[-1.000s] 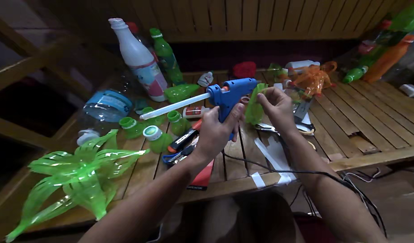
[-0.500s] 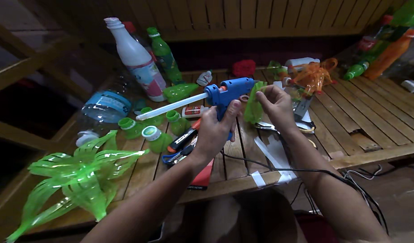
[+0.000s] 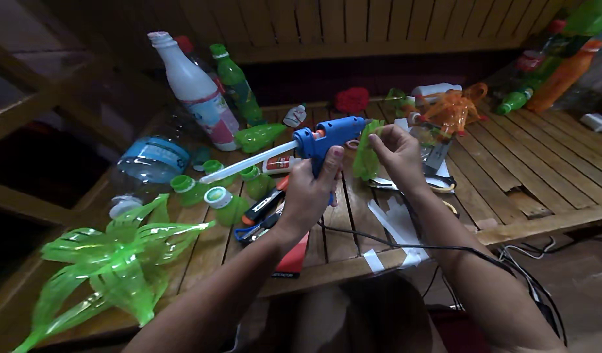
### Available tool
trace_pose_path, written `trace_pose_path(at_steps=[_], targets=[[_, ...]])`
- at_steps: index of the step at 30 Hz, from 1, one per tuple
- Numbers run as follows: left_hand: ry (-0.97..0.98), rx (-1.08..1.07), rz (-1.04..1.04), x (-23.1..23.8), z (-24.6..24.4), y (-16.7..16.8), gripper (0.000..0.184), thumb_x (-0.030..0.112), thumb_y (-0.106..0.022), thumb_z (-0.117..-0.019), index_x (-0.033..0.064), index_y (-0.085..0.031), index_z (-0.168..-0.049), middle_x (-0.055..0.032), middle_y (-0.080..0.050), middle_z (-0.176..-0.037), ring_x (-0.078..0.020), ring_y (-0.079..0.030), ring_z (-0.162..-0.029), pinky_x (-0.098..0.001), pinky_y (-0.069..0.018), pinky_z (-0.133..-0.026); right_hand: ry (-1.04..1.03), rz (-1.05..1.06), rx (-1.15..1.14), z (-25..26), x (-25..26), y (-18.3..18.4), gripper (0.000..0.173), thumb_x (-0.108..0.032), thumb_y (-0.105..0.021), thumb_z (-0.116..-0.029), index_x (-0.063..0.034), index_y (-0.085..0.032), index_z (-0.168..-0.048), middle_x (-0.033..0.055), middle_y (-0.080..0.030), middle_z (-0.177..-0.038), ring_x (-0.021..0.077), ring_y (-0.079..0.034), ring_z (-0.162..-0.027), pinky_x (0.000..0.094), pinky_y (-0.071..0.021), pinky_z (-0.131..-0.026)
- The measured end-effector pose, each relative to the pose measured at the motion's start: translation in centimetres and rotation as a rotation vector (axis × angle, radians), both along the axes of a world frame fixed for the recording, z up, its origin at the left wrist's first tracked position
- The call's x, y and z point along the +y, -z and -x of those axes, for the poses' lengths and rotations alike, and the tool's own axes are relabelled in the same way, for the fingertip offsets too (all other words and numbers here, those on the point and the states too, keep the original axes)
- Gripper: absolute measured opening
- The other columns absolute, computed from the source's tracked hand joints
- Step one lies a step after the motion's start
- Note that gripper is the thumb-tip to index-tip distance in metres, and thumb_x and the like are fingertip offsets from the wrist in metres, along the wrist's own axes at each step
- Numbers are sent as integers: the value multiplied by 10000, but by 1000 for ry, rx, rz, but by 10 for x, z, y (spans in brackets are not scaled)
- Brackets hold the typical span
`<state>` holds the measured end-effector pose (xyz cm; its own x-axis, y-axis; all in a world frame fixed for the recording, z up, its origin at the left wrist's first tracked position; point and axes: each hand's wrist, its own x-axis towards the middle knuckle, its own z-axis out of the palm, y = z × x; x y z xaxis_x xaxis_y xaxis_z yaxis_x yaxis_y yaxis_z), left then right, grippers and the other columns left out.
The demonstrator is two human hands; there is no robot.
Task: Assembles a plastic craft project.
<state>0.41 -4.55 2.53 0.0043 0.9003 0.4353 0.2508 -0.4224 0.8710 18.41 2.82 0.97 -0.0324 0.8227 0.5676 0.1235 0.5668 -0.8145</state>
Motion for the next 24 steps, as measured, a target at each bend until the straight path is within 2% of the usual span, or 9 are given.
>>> trace_pose_path(at_steps=[15,24], targets=[[-25,-9,61,1,-2,1,386,394,-441,-1102,120,-626,-902,47,-587,-675,-41,-538,-463,-196,-506,-439,-9,22,13,1,0,1,110,-104,-655,-986,-6,-645,-1036,-8,-653,-838,-21,-588,-685,148,-508,-653],[-39,-7,28,2,-1,2,392,396,-440,-1101,125,-622,-884,50,-590,-687,-43,-550,-492,-199,-512,-460,-9,-1,25,1,0,2,102,-94,-653,-982,-4,-643,-1028,-8,-657,-834,-20,-594,-678,146,-512,-640]])
